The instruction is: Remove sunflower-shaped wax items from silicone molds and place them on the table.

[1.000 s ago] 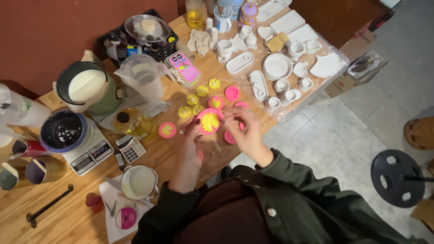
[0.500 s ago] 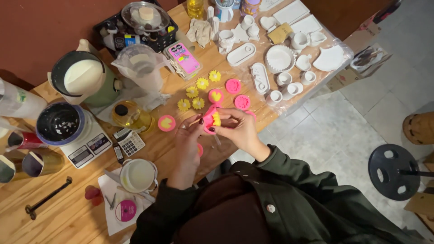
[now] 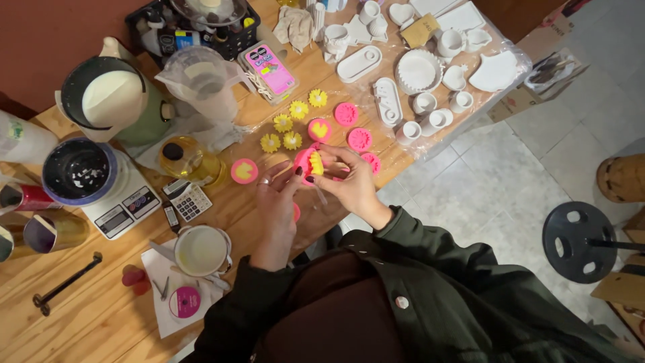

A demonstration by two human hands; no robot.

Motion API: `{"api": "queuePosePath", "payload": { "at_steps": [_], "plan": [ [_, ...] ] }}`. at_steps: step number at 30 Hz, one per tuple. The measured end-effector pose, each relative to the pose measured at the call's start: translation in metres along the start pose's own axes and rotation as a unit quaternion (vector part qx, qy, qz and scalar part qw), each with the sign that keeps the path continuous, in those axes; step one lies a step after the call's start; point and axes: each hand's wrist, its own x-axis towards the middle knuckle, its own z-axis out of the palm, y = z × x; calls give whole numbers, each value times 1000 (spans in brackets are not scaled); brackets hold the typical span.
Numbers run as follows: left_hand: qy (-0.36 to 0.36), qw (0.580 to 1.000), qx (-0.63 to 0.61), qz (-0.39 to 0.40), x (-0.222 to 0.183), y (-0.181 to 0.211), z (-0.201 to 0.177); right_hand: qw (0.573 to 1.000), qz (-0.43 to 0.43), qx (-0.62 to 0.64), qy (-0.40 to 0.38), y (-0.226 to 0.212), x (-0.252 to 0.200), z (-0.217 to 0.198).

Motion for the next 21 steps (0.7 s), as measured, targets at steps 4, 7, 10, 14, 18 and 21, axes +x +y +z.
{"api": "queuePosePath", "payload": {
  "at_steps": [4, 7, 10, 14, 18, 21],
  "plan": [
    [-23, 999, -24, -24, 0, 5, 0, 999, -12, -4, -39, -10, 0, 0],
    [-42, 998, -39, 1, 0, 10, 1, 998, -16, 17, -56, -7, 2, -3],
    [-48, 998, -30, -4, 1, 12, 0, 999, 13, -2, -36, -15, -1, 0],
    [-20, 1000, -10, -4, -3, 15, 3, 988, -57, -138, 33, -26, -8, 12],
    [-1, 1000, -5, 1, -4, 13, 3, 944, -189, -267, 31, -28, -9, 12],
    [-27, 999, -17, 28, -1, 5, -4, 962, -130, -240, -12, -35, -6, 11]
  ]
}}
